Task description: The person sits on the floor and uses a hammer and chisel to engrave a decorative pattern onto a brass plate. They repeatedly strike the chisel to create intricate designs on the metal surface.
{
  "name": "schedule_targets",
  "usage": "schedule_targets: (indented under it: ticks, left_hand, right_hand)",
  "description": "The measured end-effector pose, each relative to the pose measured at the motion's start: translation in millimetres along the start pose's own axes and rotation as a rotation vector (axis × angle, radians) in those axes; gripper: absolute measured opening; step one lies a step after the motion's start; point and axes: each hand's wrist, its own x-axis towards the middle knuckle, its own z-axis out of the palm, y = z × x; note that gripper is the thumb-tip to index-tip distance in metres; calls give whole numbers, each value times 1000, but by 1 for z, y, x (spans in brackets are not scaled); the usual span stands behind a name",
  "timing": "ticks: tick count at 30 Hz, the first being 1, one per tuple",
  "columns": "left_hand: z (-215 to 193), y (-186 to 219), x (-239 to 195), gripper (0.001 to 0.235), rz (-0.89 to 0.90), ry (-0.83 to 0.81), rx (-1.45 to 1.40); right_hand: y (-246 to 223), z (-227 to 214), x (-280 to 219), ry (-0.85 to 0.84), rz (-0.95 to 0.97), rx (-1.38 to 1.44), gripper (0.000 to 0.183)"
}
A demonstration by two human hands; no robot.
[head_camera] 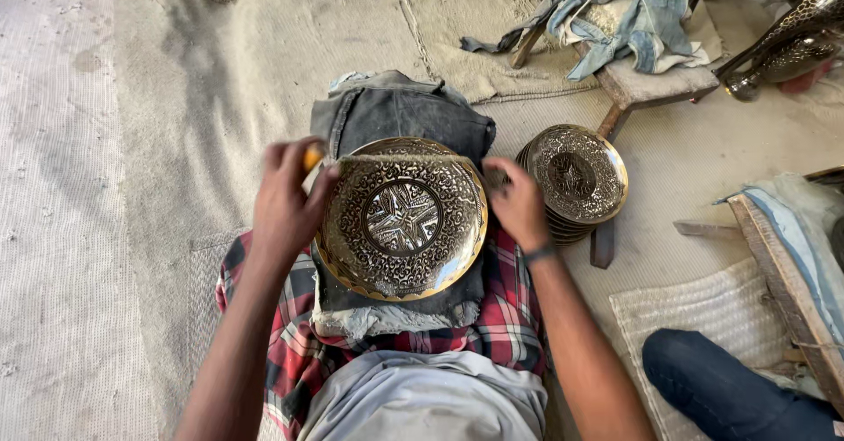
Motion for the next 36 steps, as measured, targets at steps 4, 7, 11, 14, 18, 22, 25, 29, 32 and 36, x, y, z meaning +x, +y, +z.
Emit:
schedule_targets:
  ticks: [4, 7, 11, 14, 18, 22, 25, 29, 32, 36]
  left_hand:
    - [-11, -6, -74, 29, -54, 171, -141]
    - [11, 2, -110, 27, -74, 138, -360]
    - [65, 20, -104, 29, -322, 16, -823]
    - [102, 32, -76, 45, -425, -14, -899]
    - [142, 40, -53, 54, -138, 95, -877]
    - [160, 48, -50, 54, -198, 182, -818]
    - [160, 59, -44, 56, -131, 282, -825]
    - [161, 61, -54, 52, -93, 306, -690]
    - [157, 60, -52, 51, -87, 264, -662]
    - [155, 62, -50, 54, -77, 224, -763]
  right_hand:
    - [78, -29, -99, 140, 109, -115, 45]
    - [130, -51, -175, 240, 267, -574, 52]
    - [152, -52, -258, -52, 355, -612, 57]
    - [149, -48, -263, 29, 367, -491, 57]
    - [130, -73, -274, 119, 538, -215, 45]
    - [104, -102, -247, 133, 649, -210, 35]
    - [72, -103, -206, 206, 923, 387, 36]
    - [2, -119, -154, 25, 503, 343, 58]
    - [-67, -118, -118, -180, 133, -181, 74]
    - [-152, -119, -60, -230, -446, -749, 80]
